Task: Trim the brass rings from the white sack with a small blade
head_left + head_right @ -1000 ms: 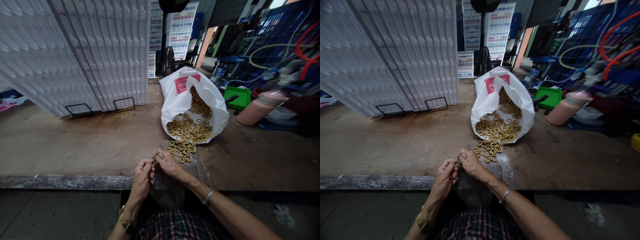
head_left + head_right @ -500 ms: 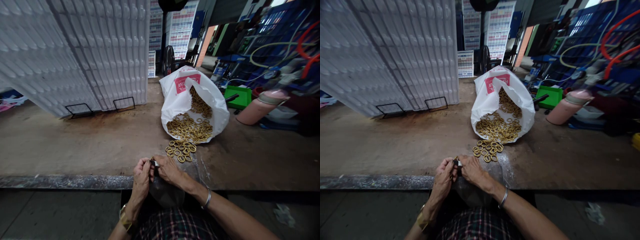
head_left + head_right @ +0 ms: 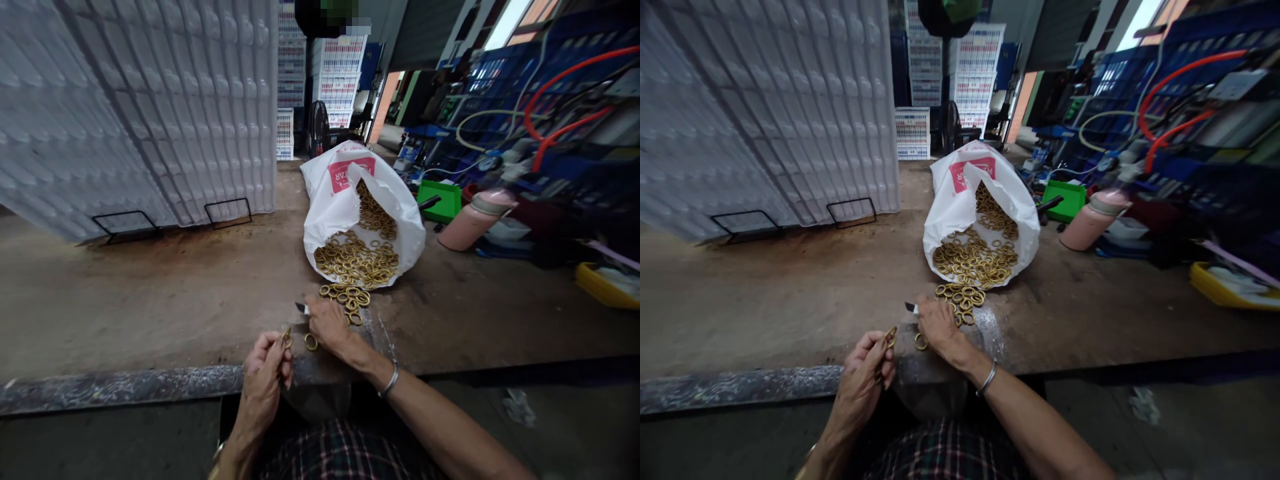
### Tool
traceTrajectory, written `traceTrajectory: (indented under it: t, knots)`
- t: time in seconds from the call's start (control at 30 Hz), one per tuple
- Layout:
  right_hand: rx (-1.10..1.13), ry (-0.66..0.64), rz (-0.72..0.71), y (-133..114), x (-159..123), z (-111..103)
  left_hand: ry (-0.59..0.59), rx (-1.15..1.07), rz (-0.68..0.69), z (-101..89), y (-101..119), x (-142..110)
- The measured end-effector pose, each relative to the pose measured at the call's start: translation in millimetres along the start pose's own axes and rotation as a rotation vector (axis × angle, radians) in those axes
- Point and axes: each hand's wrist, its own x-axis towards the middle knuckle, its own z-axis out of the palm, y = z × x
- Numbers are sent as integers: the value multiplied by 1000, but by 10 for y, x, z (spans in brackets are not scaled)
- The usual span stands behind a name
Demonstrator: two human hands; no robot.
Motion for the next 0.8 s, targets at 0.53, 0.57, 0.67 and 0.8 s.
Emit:
traceTrajectory:
  t: [0.53, 0.57, 0.67, 0.8]
  knots:
    - [126, 165, 76, 358, 53, 79, -48, -358, -217, -58, 7, 146]
    - [144, 178, 75, 372, 58, 90, -57, -373, -226, -58, 16, 149]
    - [185, 224, 58, 411, 71, 121, -52, -414, -276, -42, 29, 170]
    - [245, 285, 32, 450, 77, 138, 0, -363, -271, 19, 25, 218]
